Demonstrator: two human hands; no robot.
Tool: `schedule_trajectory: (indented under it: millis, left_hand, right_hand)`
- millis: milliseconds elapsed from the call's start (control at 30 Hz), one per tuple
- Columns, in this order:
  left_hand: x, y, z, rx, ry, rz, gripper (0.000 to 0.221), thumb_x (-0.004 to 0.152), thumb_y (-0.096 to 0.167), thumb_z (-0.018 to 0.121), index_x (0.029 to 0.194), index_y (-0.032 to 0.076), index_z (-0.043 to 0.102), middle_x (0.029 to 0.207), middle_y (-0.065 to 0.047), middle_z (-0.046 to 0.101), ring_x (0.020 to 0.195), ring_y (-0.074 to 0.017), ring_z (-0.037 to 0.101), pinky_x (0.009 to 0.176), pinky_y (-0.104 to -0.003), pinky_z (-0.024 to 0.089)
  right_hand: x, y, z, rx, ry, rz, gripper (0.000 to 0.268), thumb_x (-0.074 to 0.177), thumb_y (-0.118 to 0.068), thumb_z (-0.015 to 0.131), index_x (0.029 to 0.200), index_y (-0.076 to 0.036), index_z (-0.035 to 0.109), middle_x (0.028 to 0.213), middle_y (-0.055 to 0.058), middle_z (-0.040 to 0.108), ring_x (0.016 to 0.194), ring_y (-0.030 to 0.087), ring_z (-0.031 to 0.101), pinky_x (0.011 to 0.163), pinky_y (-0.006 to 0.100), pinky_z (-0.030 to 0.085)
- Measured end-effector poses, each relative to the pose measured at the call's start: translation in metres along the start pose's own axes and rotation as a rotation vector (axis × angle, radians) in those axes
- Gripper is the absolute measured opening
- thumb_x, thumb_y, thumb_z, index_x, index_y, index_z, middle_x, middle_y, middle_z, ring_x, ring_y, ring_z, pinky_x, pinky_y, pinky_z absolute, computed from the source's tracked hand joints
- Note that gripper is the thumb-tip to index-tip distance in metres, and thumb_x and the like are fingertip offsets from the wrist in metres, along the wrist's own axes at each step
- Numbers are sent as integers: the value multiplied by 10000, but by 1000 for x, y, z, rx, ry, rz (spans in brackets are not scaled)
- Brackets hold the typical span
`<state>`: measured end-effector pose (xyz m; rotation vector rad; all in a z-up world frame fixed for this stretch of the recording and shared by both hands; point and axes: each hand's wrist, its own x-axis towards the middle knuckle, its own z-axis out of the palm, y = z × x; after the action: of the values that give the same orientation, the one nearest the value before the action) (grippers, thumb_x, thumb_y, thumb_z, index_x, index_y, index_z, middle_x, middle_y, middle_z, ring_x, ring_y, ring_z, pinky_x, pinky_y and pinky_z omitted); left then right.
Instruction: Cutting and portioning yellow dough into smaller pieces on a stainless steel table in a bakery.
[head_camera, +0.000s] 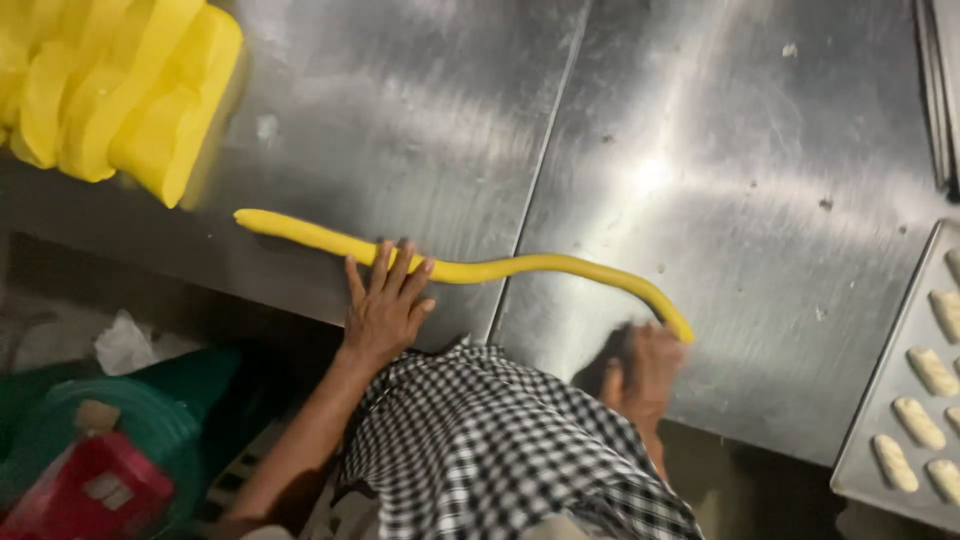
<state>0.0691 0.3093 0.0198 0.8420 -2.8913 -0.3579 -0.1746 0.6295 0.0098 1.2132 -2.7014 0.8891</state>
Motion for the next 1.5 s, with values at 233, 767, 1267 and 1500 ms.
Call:
schedule_trajectory:
  millis: [233,767,1267,1500]
  left_hand:
    - [188,-69,14,67,171,-191,811,1042,665,363,1646,127,304,1709,-198,89,1555,-468,46,1134,-803,24]
    - [13,-204,-42,53,177,179,653,1034,524,458,1580,167,427,1665,-153,294,1555,-360,221,1211,-685,77]
    - [32,-229,-81,8,160,217,797,982,520,583,1511,-61,451,1564,-303,428,1471,-493,367,1197,-630,285]
    - [5,-123,-117,-124,-145,-88,668,875,472,730,1303,-33,637,1395,-280,574,1252,-428,571,1024,-530,464]
  right_hand:
    - [119,-85,85,-160,-219,-297,585,1046,-330,528,1574,-104,415,1643,222,321,1528,484,224,1168,742,114]
    - [125,-266,175,-102,-444,-475,650,1020,-296,553,1609,-112,349,1674,243,267,1556,459,200,1214,685,101]
    - [59,-200,116,157,-44,-202,706,660,-83,852,1310,-18,584,1365,244,598,1238,424,578,1140,574,366]
    - [15,-9,14,-292,368,355,524,880,-23,739,1386,-21,602,1304,219,638,1195,424,604,1042,484,487]
